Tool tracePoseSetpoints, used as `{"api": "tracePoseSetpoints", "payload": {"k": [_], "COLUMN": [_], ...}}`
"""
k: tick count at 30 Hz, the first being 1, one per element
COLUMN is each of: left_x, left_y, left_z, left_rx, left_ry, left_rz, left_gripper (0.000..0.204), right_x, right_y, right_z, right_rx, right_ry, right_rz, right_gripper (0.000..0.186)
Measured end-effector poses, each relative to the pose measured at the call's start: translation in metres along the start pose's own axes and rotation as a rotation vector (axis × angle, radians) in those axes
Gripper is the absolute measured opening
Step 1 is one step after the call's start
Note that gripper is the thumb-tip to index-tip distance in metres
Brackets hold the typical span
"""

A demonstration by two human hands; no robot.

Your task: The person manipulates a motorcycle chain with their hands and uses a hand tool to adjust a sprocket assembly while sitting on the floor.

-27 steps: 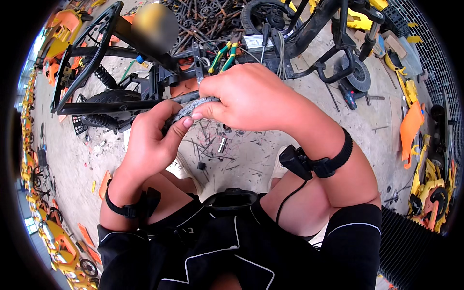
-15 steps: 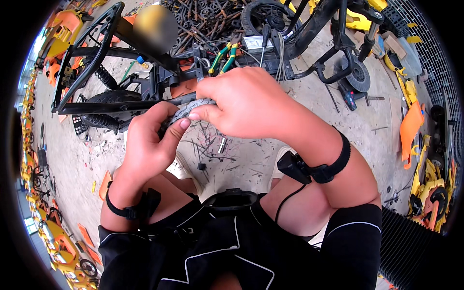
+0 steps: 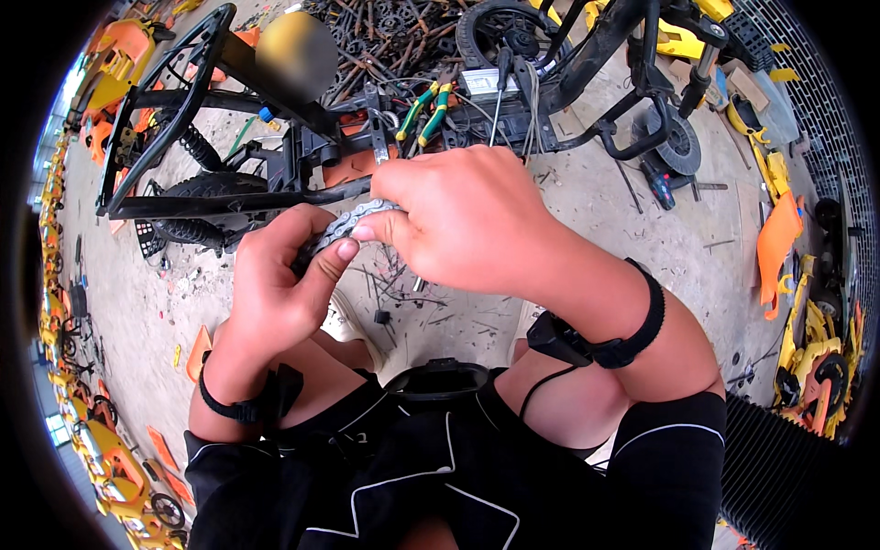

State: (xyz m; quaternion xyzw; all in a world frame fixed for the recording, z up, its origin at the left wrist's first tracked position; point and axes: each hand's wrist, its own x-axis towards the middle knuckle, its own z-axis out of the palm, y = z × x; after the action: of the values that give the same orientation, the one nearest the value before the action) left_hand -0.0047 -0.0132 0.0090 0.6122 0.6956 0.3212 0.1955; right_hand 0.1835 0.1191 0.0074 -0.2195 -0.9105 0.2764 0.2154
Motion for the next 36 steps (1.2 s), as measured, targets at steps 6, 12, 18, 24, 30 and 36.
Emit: {"api": "tracePoseSetpoints", "payload": {"k": [6,12,18,24,30,36], "left_x": [0.001,0.001,0.001,0.001,0.0,0.0], "left_y": [-0.002,-0.002,-0.001,-0.001,-0.001,-0.001], "left_z": [-0.003,-0.002,-0.003,-0.001,0.005,0.008], "left_rx": [-0.005,-0.013,0.007,-0.01,0.014,0.014], "left_ry": [-0.021,-0.027,-0.038,-0.024,-0.035,-0.064], "left_rz": [-0.008,-0.03,-0.032,-0.021,-0.034,-0.061], "left_gripper": [0.02,0.021,0.021,0.022,0.023,0.024], "right_x": [0.0,-0.002,-0.003,-0.003,0.0,0.003], "right_y": [-0.002,-0.004,-0.007,-0.008,-0.003,-0.002], "right_z": [0.006,0.011,0.012,0.012,0.01,0.006], "right_rx": [0.017,-0.002,0.022,0.045,0.168,0.257], "right_ry": [0.019,0.049,0.071,0.075,-0.016,-0.107], "right_rz": [0.039,0.05,0.087,0.116,0.203,0.328], "right_gripper": [0.026,0.022,0.023,0.024,0.027,0.03]}}
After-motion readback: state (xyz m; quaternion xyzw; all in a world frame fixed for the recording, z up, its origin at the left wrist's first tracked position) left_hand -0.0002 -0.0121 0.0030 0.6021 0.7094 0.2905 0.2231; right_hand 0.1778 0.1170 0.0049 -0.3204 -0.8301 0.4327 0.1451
